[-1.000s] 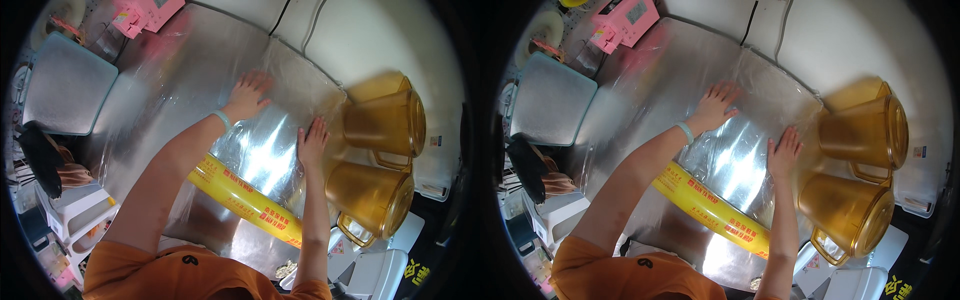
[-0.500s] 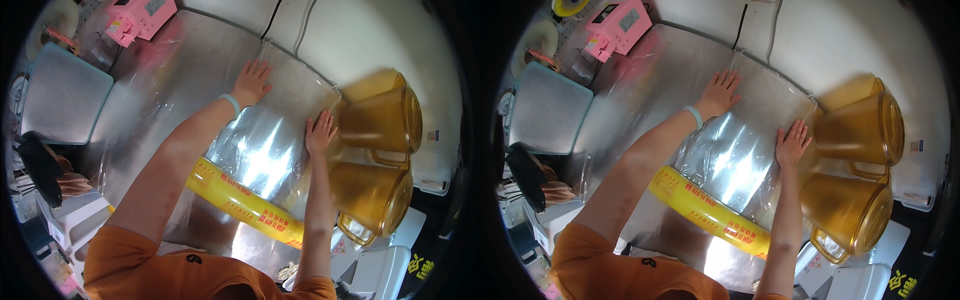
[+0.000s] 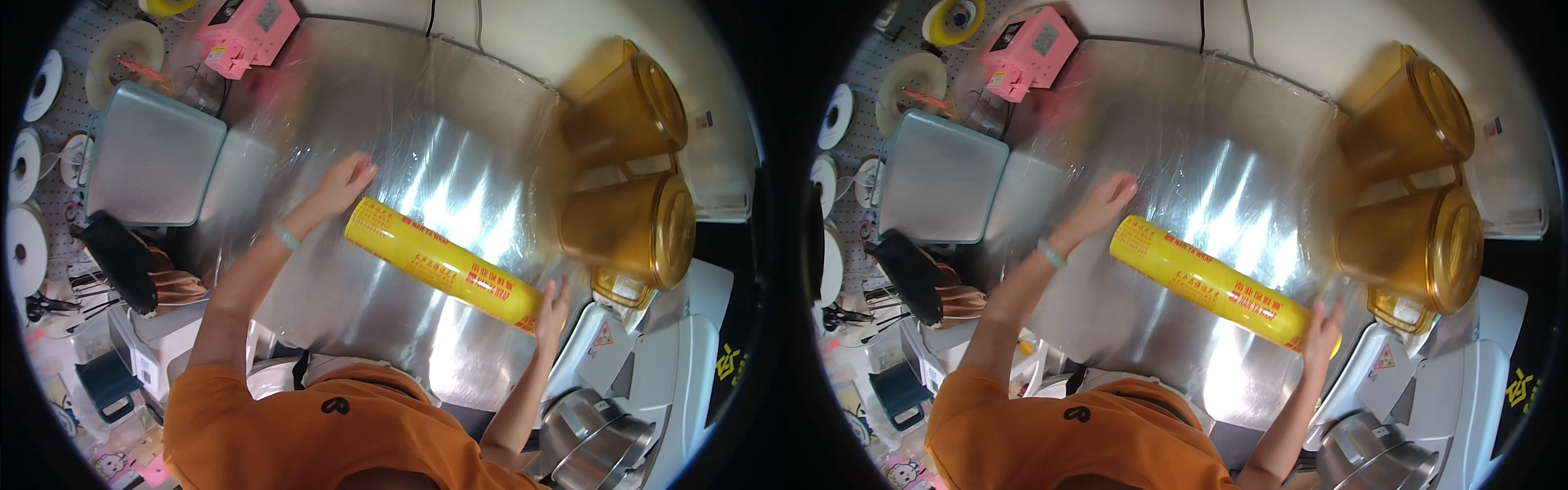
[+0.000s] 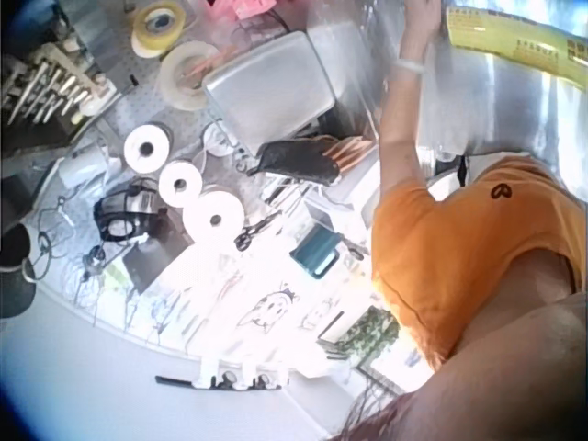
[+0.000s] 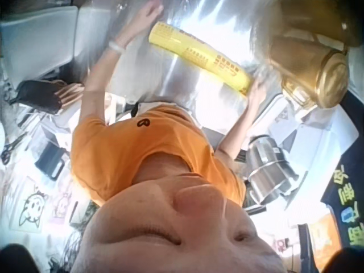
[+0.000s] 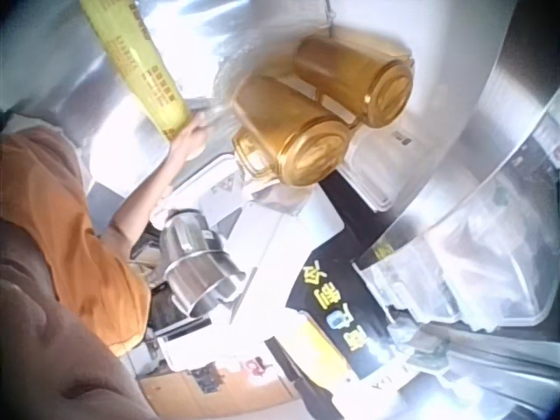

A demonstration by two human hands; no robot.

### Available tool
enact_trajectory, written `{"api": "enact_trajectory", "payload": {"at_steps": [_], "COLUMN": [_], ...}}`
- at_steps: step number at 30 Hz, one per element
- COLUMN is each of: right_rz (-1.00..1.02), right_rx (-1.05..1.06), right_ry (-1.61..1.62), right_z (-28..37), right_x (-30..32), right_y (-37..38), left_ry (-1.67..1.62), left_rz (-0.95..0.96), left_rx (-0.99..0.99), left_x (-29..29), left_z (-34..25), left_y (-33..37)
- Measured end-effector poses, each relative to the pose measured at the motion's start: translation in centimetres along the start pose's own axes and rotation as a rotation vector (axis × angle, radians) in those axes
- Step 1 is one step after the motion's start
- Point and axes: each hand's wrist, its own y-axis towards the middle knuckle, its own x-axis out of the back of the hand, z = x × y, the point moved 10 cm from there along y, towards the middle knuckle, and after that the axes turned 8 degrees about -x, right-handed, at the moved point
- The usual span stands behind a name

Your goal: The person wipes a metal table with a cloth, applies plastic wrap to the table surface, and cuts the wrap using shears.

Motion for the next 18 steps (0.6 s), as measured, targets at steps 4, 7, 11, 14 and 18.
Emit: {"api": "enact_trajectory", "payload": {"at_steps": [4,7,11,14,18], "right_rz": [-0.548,-0.37,-0.184,-0.158,-0.145], "right_rx": [0.12,-0.001,0.036,0.021,-0.037], "right_ry": [0.109,0.404,0.561,0.538,0.491], "right_z": [-5.0,-9.1,-9.8,-10.0,-10.2], "right_x": [5.3,4.1,3.3,3.7,3.7], "right_y": [-6.6,-5.7,-3.7,-2.6,-1.3], "left_ry": [-0.526,-0.68,-0.661,-0.668,-0.623], "left_rz": [0.059,-0.048,-0.143,-0.164,-0.176], "left_rx": [0.183,0.121,0.091,0.115,0.163], "left_x": [-4.3,-5.7,-5.1,-4.9,-5.1], "left_z": [1.2,0.0,-1.5,-2.1,-1.7], "left_y": [-9.2,-10.6,-10.7,-10.4,-9.7]}}
